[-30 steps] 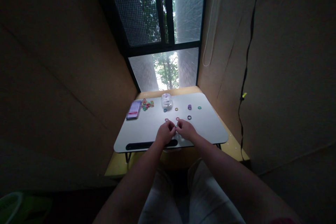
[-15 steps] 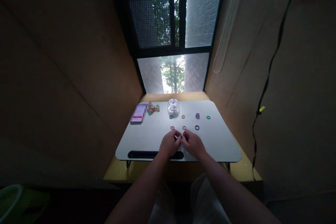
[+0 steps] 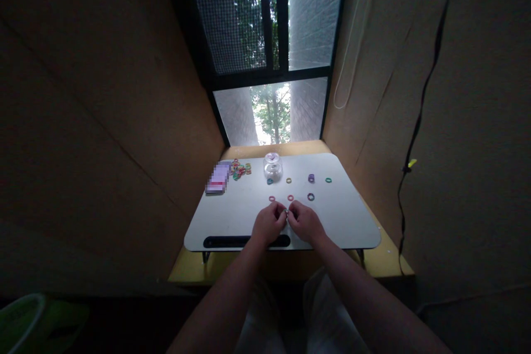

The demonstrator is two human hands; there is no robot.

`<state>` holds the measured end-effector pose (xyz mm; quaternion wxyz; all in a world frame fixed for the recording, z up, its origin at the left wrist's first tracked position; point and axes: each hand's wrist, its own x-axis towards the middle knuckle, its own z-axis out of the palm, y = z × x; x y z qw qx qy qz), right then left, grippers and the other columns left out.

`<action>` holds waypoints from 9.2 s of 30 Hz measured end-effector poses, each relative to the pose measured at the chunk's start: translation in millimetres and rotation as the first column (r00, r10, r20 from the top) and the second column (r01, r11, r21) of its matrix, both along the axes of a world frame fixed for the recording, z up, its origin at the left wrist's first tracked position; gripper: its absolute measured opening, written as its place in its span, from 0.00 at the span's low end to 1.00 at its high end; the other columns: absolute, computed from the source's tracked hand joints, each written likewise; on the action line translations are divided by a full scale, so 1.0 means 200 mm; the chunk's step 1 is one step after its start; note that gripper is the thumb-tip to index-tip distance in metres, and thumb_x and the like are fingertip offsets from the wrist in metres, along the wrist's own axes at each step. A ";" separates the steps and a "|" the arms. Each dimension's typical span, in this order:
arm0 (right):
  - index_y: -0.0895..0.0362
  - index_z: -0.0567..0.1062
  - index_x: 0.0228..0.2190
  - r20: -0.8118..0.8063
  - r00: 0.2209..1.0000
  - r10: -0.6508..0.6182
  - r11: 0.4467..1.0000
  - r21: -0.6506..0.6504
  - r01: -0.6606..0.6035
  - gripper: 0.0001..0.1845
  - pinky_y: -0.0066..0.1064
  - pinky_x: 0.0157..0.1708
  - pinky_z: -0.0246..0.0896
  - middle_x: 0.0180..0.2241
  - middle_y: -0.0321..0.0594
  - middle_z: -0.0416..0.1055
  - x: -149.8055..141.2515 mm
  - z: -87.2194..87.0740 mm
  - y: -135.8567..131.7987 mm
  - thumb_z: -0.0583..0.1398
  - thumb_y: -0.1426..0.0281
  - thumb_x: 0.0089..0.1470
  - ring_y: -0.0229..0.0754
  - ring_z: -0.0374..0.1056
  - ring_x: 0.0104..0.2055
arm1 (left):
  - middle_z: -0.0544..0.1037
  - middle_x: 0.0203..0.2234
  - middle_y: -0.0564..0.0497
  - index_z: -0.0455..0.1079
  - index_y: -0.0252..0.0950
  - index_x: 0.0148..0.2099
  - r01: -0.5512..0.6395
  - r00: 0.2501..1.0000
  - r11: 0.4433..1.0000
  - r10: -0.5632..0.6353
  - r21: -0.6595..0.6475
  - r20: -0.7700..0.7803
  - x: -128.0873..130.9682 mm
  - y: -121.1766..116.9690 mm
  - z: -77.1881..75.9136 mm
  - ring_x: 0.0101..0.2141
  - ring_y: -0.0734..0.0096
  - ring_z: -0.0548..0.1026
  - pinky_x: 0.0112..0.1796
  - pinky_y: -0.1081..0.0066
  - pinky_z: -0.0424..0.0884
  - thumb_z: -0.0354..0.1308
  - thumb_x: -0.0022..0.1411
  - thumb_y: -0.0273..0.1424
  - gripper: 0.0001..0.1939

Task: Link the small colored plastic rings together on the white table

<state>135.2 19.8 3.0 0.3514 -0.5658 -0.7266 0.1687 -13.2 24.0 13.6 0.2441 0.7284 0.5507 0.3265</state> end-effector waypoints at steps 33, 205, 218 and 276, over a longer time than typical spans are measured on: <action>0.55 0.66 0.26 0.019 1.000 0.004 1.000 0.005 -0.004 0.07 0.26 0.26 0.47 0.23 0.34 0.68 0.00 -0.01 0.00 0.54 0.68 0.54 0.36 0.62 0.25 | 0.77 0.31 0.52 0.72 0.38 0.36 0.027 0.998 0.999 -0.025 0.032 -0.055 0.00 0.01 -0.01 0.32 0.71 0.72 0.35 0.73 0.64 0.48 0.59 0.28 0.11; 0.55 0.67 0.26 -0.010 1.000 -0.008 1.000 0.019 0.008 0.06 0.26 0.26 0.48 0.22 0.35 0.68 -0.01 0.01 -0.01 0.54 0.67 0.52 0.36 0.61 0.24 | 0.73 0.24 0.53 0.69 0.36 0.32 0.001 1.000 1.000 -0.001 0.009 0.001 0.00 -0.01 0.01 0.25 0.75 0.68 0.30 0.73 0.62 0.53 0.58 0.33 0.07; 0.55 0.66 0.25 -0.011 1.000 -0.005 1.000 0.020 0.005 0.06 0.26 0.26 0.48 0.21 0.34 0.67 -0.01 0.01 -0.01 0.54 0.67 0.52 0.36 0.61 0.24 | 0.73 0.25 0.54 0.68 0.36 0.32 0.003 1.000 1.000 -0.003 0.031 -0.008 -0.01 -0.01 0.00 0.26 0.75 0.67 0.29 0.74 0.60 0.53 0.58 0.33 0.06; 0.55 0.65 0.25 -0.011 1.000 0.004 1.000 0.025 -0.004 0.07 0.26 0.24 0.47 0.21 0.33 0.66 -0.01 -0.01 0.00 0.54 0.67 0.52 0.35 0.59 0.22 | 0.72 0.24 0.55 0.68 0.37 0.33 0.018 1.000 0.999 -0.018 0.035 0.001 -0.02 0.00 -0.02 0.25 0.76 0.66 0.29 0.74 0.60 0.53 0.58 0.33 0.06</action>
